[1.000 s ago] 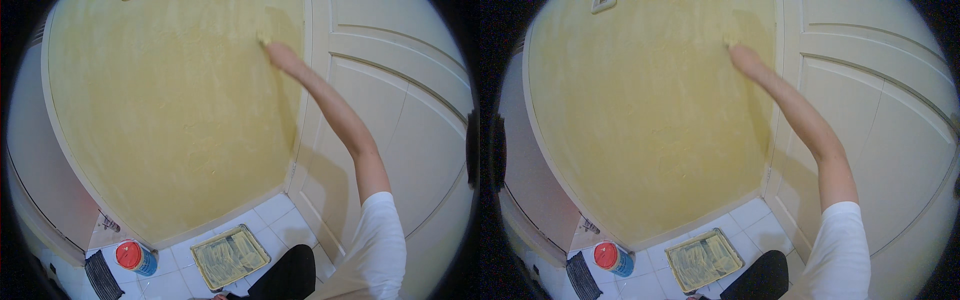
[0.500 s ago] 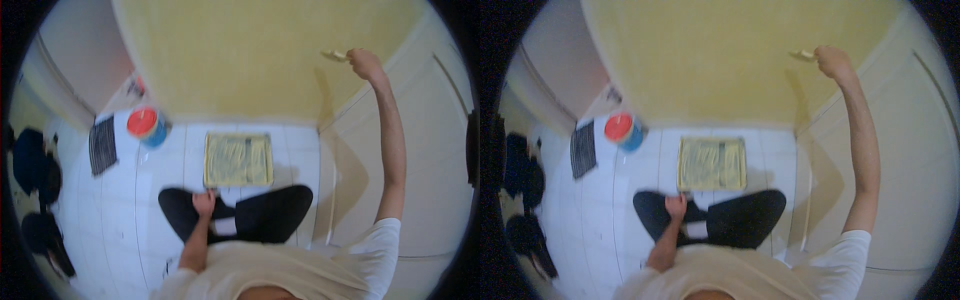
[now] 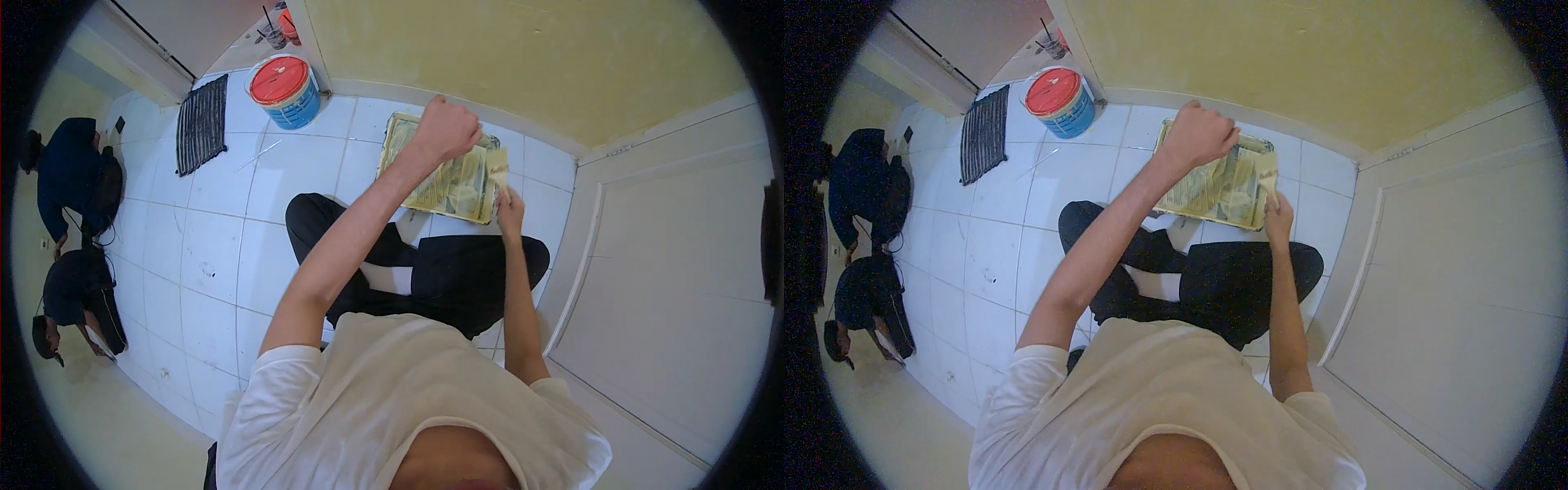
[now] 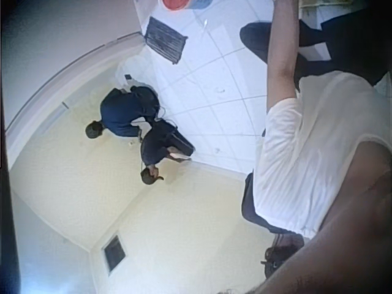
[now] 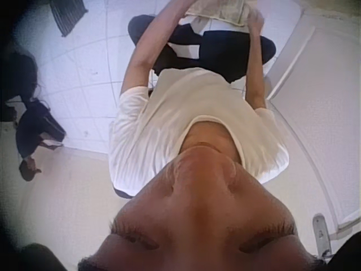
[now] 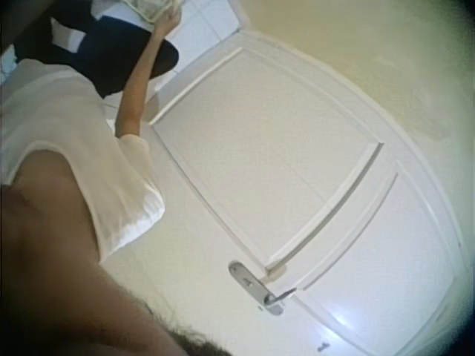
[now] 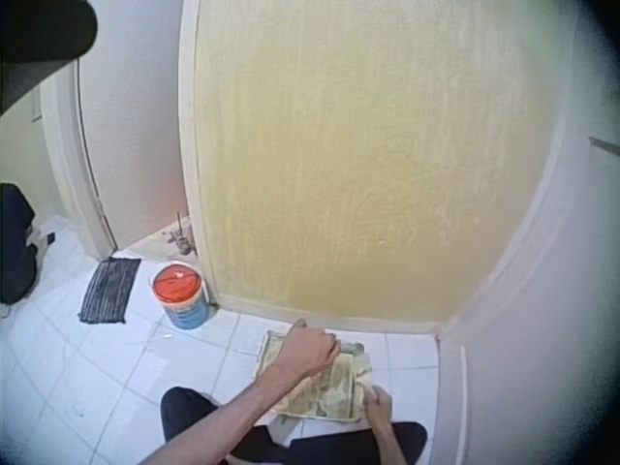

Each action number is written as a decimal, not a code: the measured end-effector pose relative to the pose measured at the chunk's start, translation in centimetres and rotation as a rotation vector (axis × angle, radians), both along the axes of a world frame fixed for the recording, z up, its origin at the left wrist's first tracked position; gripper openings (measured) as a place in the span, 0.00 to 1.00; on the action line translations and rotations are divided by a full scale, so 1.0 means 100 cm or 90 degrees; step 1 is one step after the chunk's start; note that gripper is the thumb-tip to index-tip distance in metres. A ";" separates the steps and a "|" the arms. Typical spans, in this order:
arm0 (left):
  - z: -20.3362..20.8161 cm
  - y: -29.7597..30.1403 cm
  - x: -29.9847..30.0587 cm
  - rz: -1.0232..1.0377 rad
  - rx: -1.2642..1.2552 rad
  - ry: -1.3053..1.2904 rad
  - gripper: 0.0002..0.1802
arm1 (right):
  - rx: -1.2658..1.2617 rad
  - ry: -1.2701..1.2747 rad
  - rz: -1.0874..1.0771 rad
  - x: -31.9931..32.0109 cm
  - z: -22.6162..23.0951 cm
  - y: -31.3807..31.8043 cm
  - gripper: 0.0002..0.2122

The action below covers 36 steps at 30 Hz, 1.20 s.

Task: The person paints a wall using a paintbrush, pours paint from a bucket into a paint tray, and carries the paint tray and paintbrush to a sink.

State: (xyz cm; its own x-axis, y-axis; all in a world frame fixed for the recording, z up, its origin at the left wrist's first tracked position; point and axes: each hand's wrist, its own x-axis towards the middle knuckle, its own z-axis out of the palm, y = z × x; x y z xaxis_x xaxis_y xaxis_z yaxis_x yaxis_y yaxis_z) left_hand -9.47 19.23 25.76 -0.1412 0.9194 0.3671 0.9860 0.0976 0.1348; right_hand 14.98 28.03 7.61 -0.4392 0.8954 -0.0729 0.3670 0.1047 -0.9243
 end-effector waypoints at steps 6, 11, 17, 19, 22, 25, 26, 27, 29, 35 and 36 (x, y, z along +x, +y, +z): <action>0.042 0.033 0.014 -0.055 0.050 0.033 0.17 | -0.008 -0.024 0.030 0.029 -0.036 -0.035 0.15; 0.066 0.052 0.028 -0.078 0.058 0.037 0.17 | 0.012 0.001 0.020 0.019 -0.043 -0.034 0.16; 0.107 0.067 0.054 -0.118 0.105 -0.005 0.17 | 0.073 0.003 0.023 0.018 -0.060 -0.033 0.16; 0.126 0.066 0.071 -0.135 0.119 -0.033 0.16 | 0.060 -0.003 0.026 0.020 -0.060 -0.034 0.16; 0.160 0.061 0.097 -0.185 0.127 -0.017 0.16 | 0.078 -0.016 0.032 0.023 -0.065 -0.032 0.16; 0.188 0.051 0.115 -0.226 0.114 0.026 0.16 | 0.055 -0.017 0.045 0.023 -0.061 -0.035 0.16; 0.196 0.049 0.120 -0.244 0.118 0.038 0.15 | 0.079 -0.034 0.048 0.024 -0.061 -0.034 0.16; 0.201 0.048 0.125 -0.261 0.122 0.049 0.15 | 0.101 -0.051 0.052 0.027 -0.062 -0.034 0.16; 0.209 0.044 0.129 -0.265 0.118 0.066 0.15 | 0.077 -0.071 0.053 0.028 -0.060 -0.036 0.16; 0.206 0.041 0.132 -0.287 0.099 0.056 0.16 | 0.102 -0.127 0.071 0.025 -0.047 -0.038 0.16; 0.204 0.042 0.131 -0.297 0.101 0.051 0.16 | 0.108 -0.126 0.074 0.024 -0.045 -0.038 0.16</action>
State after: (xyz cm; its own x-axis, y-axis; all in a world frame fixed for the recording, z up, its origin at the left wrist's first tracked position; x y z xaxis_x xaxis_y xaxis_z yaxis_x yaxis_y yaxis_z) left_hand 3.63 23.38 46.20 0.3064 0.8099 0.5002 0.9276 -0.3719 0.0341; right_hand 17.33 24.24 3.14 -0.5315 0.8468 -0.0213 0.5151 0.3032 -0.8017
